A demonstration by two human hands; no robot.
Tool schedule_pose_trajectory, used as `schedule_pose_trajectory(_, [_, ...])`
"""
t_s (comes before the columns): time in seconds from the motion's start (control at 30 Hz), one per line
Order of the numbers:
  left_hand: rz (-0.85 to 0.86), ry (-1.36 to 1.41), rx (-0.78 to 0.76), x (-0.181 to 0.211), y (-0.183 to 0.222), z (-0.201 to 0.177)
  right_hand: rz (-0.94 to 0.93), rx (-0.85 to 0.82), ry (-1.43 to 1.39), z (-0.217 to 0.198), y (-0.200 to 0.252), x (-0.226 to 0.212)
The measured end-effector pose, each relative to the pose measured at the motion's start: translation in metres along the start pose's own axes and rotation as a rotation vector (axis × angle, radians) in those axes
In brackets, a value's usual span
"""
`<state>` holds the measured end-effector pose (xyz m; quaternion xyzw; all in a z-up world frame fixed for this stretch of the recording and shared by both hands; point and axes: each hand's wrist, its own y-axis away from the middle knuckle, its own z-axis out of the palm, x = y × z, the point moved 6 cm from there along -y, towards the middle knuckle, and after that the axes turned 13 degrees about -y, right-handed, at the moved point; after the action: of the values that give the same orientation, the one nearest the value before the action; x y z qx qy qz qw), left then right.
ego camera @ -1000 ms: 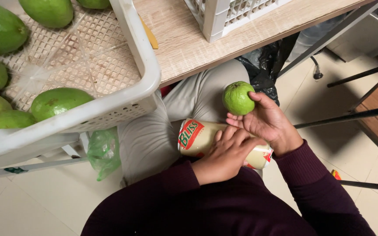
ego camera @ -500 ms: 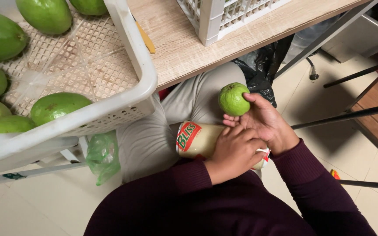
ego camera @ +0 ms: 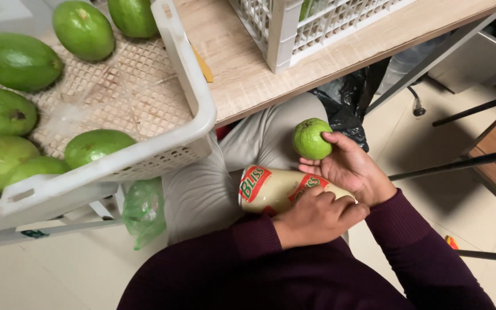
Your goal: Wrapping individual guavas in plastic film and placing them into a storage crate.
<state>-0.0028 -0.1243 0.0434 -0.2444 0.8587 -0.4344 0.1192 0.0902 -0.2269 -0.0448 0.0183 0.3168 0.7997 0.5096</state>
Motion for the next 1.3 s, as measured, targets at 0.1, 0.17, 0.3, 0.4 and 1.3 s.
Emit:
schedule_pose_trajectory(0.1, [-0.014,0.009,-0.120,-0.016,0.000,0.003,0.023,-0.026,0.008,-0.009,-0.007,-0.001])
schedule_pose_trajectory(0.17, [-0.035,0.000,-0.164,-0.026,0.001,0.008,0.028,-0.023,-0.004,-0.010,-0.007,0.001])
schedule_pose_trajectory(0.3, [-0.122,-0.057,-0.267,-0.043,-0.001,0.013,0.110,-0.049,-0.080,-0.040,-0.022,0.005])
schedule_pose_trajectory(0.4, [-0.139,0.120,-0.341,-0.039,-0.003,0.003,0.088,-0.016,-0.106,-0.019,-0.009,0.009])
schedule_pose_trajectory(1.3, [0.111,-0.009,-0.081,0.006,0.001,0.005,0.006,0.033,0.031,-0.004,-0.008,-0.004])
